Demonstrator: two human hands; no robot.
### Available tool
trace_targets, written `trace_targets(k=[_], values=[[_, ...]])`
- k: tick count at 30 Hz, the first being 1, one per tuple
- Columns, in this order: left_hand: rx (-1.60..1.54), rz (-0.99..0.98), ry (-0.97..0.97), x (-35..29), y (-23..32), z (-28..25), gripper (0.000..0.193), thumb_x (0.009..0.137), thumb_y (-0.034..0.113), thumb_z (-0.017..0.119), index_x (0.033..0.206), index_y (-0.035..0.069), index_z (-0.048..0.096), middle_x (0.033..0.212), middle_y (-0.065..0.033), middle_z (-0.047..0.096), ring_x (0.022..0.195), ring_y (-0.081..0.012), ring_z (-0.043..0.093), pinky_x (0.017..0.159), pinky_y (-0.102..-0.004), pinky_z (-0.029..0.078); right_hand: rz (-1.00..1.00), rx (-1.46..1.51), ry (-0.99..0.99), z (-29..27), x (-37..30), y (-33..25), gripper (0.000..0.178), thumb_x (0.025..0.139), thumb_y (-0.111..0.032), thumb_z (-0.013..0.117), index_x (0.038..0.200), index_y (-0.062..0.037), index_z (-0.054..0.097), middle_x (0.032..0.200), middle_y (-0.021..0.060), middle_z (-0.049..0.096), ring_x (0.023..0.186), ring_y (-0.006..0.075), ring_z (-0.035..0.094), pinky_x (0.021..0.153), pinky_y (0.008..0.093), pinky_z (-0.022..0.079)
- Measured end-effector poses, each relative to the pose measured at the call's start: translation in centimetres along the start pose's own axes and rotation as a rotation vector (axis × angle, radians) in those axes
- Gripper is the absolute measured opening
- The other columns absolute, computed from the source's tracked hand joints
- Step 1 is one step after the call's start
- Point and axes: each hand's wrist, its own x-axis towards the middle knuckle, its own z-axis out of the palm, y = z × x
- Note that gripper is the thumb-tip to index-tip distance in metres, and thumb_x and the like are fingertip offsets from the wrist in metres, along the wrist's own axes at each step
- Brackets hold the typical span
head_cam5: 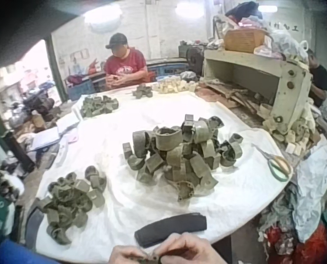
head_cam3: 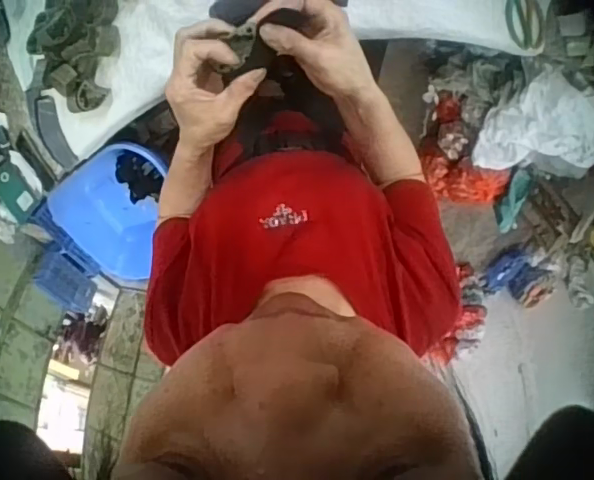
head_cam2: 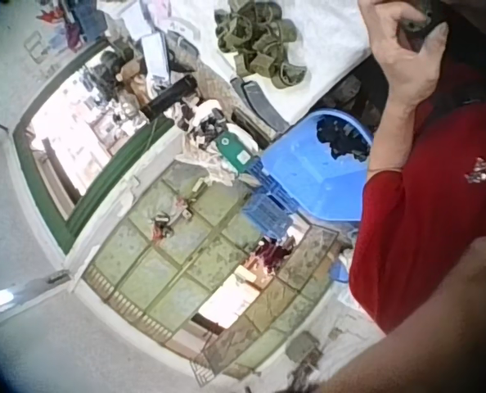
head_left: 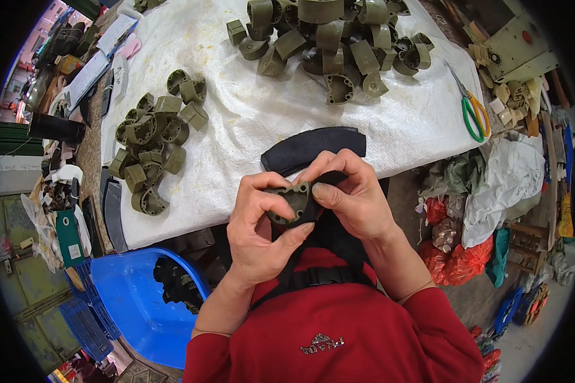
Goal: The person attaches adhesive strips to plastic components by wrapping each strip around a component and pressing it into place by hand.
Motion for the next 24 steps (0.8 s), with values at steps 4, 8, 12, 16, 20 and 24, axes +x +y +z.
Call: trace_targets(k=[4,8,12,16,20,24], values=[[0.134,0.066,-0.056,-0.1,-0.6,-0.3,0.028,0.066,0.005,0.075,0.083,0.005,0.052,0.107,-0.0147,0.045,0.096,-0.0219,0.048,0.085,-0.0312,0.041,-0.110,0.012,-0.043,0.1,0.4,0.5,0.012,0.082,0.002,0.060,0.085,-0.0012,0.050,0.094,0.0114,0.059,0.086,0.0150,0.057,0.075,0.0268,0.048],[0.454,0.031,0.168,0.8,1.3,1.7,0.031,0.064,0.011,0.077,0.081,0.005,0.052,0.101,-0.0152,0.049,0.102,-0.0287,0.046,0.089,-0.0377,0.038,-0.297,-0.065,0.000,0.2,0.7,0.8,0.015,0.080,0.009,0.059,0.083,-0.0017,0.049,0.093,0.0131,0.059,0.087,0.0195,0.059,0.079,0.0298,0.048],[0.430,0.000,0.177,0.5,-0.3,1.4,0.041,0.060,0.010,0.081,0.087,0.005,0.051,0.097,-0.0137,0.051,0.096,-0.0291,0.052,0.080,-0.0356,0.044,-0.360,-0.107,0.018,0.4,0.6,0.6,0.013,0.081,0.005,0.060,0.083,-0.0019,0.049,0.090,0.0115,0.057,0.090,0.0204,0.057,0.080,0.0313,0.047],[0.101,0.102,0.111,0.8,-0.8,1.5,0.039,0.064,0.004,0.078,0.094,0.002,0.052,0.106,-0.0165,0.053,0.098,-0.0259,0.054,0.083,-0.0334,0.046,-0.364,-0.073,-0.004,0.2,0.4,0.8,0.011,0.083,-0.001,0.061,0.085,-0.0021,0.051,0.092,0.0096,0.053,0.089,0.0168,0.053,0.078,0.0292,0.045],[-0.206,0.006,0.192,0.9,0.3,2.3,0.045,0.065,-0.001,0.074,0.104,-0.001,0.053,0.113,-0.0172,0.053,0.103,-0.0257,0.054,0.086,-0.0331,0.045,-0.304,-0.154,-0.086,0.2,-0.1,0.3,0.012,0.084,-0.007,0.063,0.086,-0.0026,0.052,0.096,0.0071,0.046,0.082,0.0125,0.046,0.073,0.0253,0.041],[0.152,0.084,0.015,1.4,-0.2,1.3,0.054,0.064,-0.005,0.072,0.113,-0.002,0.052,0.114,-0.0170,0.054,0.107,-0.0286,0.055,0.090,-0.0349,0.045,-0.164,-0.075,-0.128,0.2,-0.4,-0.5,0.013,0.083,-0.008,0.064,0.085,-0.0028,0.052,0.093,0.0055,0.042,0.076,0.0103,0.046,0.065,0.0225,0.041]])
